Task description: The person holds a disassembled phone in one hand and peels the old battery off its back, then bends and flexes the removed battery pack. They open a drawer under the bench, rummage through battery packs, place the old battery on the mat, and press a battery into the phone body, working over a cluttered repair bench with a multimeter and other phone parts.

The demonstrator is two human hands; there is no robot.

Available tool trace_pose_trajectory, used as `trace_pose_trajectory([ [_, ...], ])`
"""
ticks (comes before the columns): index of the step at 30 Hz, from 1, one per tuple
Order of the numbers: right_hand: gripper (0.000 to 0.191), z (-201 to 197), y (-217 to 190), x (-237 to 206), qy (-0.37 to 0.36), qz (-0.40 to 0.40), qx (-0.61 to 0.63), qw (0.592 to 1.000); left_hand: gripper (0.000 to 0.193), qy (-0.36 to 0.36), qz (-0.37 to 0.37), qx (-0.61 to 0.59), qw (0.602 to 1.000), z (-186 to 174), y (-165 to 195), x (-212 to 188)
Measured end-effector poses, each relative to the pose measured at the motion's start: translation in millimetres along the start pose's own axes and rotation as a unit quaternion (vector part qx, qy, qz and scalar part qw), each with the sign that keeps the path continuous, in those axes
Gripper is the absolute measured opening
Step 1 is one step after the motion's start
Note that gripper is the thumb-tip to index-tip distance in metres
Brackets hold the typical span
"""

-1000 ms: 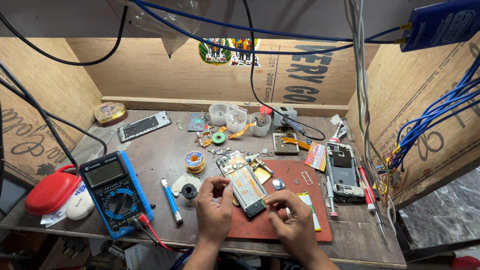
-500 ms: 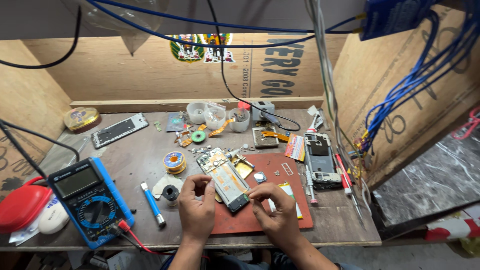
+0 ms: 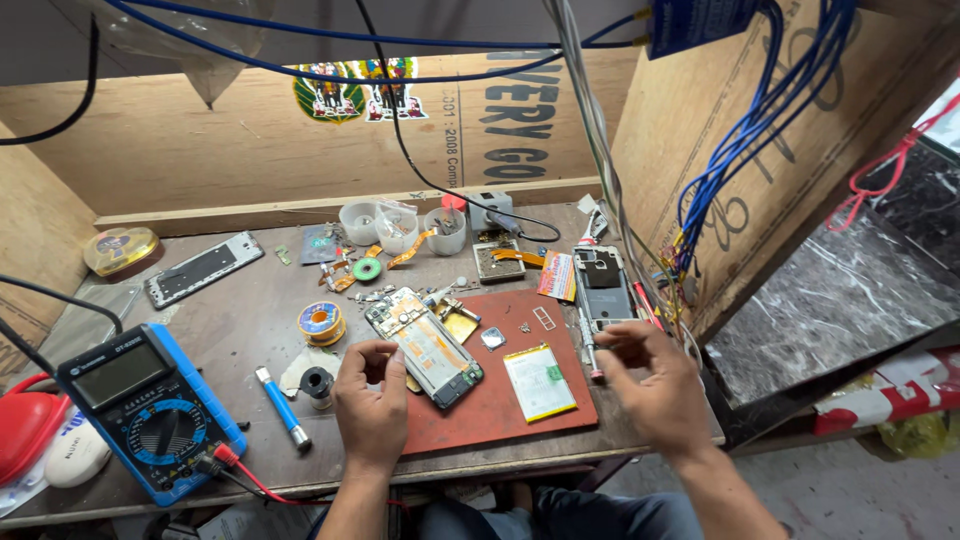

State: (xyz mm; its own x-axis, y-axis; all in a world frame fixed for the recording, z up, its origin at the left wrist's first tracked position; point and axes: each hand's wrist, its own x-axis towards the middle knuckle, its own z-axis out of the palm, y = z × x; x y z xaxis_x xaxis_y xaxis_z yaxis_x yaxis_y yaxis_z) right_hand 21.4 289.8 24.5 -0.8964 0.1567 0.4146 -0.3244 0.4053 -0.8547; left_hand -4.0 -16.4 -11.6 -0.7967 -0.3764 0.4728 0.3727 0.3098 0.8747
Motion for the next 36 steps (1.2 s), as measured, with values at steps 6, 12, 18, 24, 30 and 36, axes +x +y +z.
trace_pose_trajectory([
  [6,0.024,-25.8,3.9,-2.4,-0.017,-0.021,-0.126,0.992,0.010,-0.004,0.004,-0.017,1.000,0.3,1.2,-0.4],
  [12,0.017,-14.1,-8.3,-6.5,0.008,-0.029,-0.146,0.989,0.010,0.002,0.017,-0.009,1.000,0.6,-1.9,0.9],
  [18,0.031,4.1,-22.7,-3.7,-0.077,0.053,-0.095,0.991,0.013,0.000,0.009,0.000,1.000,3.4,-4.3,1.9],
  [24,0.056,19.1,-29.5,-10.5,-0.159,0.062,-0.084,0.982,0.011,-0.008,-0.004,-0.002,1.000,2.9,-5.9,2.1],
  [30,0.077,28.6,-36.8,-12.6,-0.200,0.046,-0.217,0.954,0.011,-0.007,-0.005,0.005,1.000,2.6,-2.2,2.3],
  [36,0.086,39.8,-47.6,-12.9,-0.188,0.034,-0.313,0.930,0.011,-0.008,-0.006,0.003,1.000,2.3,-0.4,2.9],
])
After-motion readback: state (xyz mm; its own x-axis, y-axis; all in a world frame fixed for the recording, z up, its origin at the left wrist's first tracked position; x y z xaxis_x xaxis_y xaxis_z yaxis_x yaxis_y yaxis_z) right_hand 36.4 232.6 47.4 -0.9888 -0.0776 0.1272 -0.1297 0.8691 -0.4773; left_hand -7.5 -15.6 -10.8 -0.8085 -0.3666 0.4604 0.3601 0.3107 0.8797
